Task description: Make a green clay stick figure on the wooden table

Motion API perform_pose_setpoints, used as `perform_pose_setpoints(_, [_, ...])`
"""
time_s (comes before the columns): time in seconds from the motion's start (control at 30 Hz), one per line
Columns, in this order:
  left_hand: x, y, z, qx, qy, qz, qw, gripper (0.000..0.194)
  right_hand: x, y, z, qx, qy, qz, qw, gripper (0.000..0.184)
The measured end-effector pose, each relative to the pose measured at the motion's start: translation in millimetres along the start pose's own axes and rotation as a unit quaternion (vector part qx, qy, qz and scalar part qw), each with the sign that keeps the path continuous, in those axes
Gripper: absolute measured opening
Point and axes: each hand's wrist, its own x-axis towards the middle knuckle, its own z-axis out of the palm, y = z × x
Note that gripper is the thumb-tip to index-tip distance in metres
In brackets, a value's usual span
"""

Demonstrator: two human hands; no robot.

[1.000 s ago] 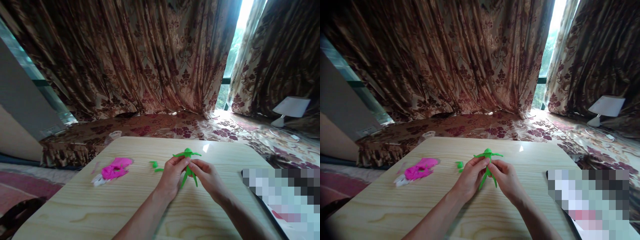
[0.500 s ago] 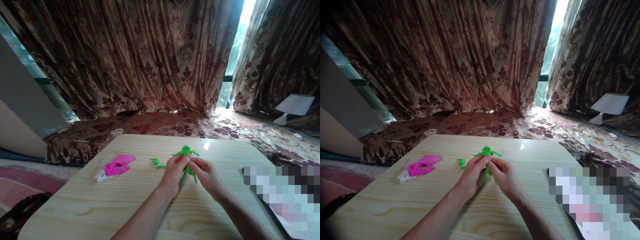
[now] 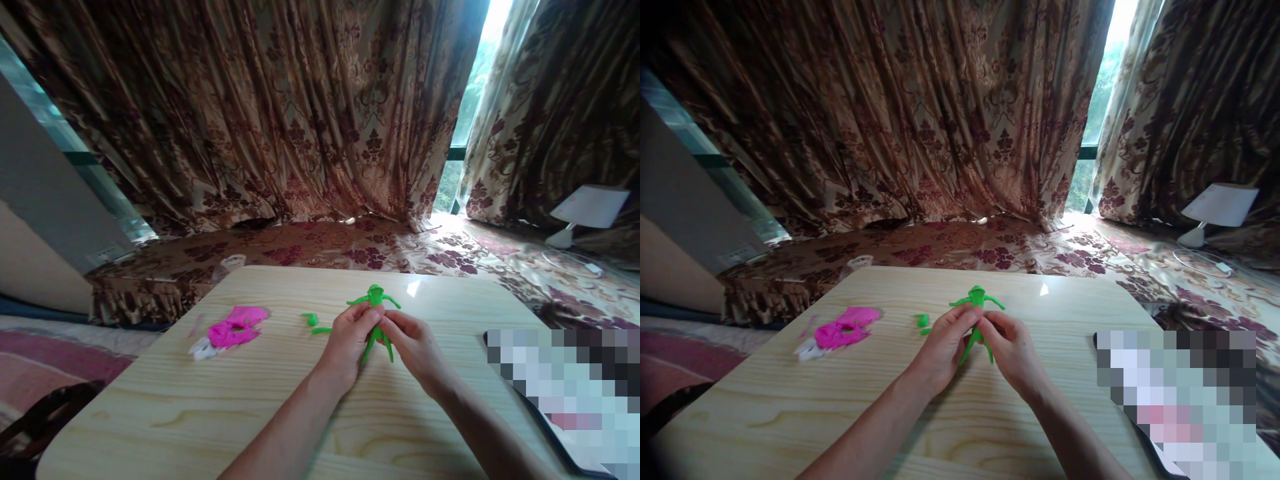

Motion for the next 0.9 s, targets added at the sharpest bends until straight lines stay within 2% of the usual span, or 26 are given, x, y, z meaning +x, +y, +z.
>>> perform_pose_setpoints(0.1, [-1,6,-1.5,-0.006,0.011,-0.002,1.0,0.025,1,-2,-3,0.018,0.022,0.004,1.0,0.026])
perform_pose_setpoints(0.27, [1,8,-8.6,0.023,0.058,0.035,0.997,0.025,1,-3,-5,0.015,0.035,0.01,0.999,0.023])
perform_pose_setpoints(0.4, [3,6,-12.4,0.086,0.088,0.078,0.989,0.025,1,-2,-7,0.007,0.036,0.005,0.999,0.022])
perform_pose_setpoints(0.6, [7,6,-14.7,0.189,0.137,0.102,0.967,0.029,2,2,-8,-0.015,0.04,0.001,0.999,0.021])
perform_pose_setpoints(0.9, [6,8,-14.7,0.252,0.159,0.15,0.943,0.03,2,2,-7,-0.043,0.048,-0.008,0.998,0.02])
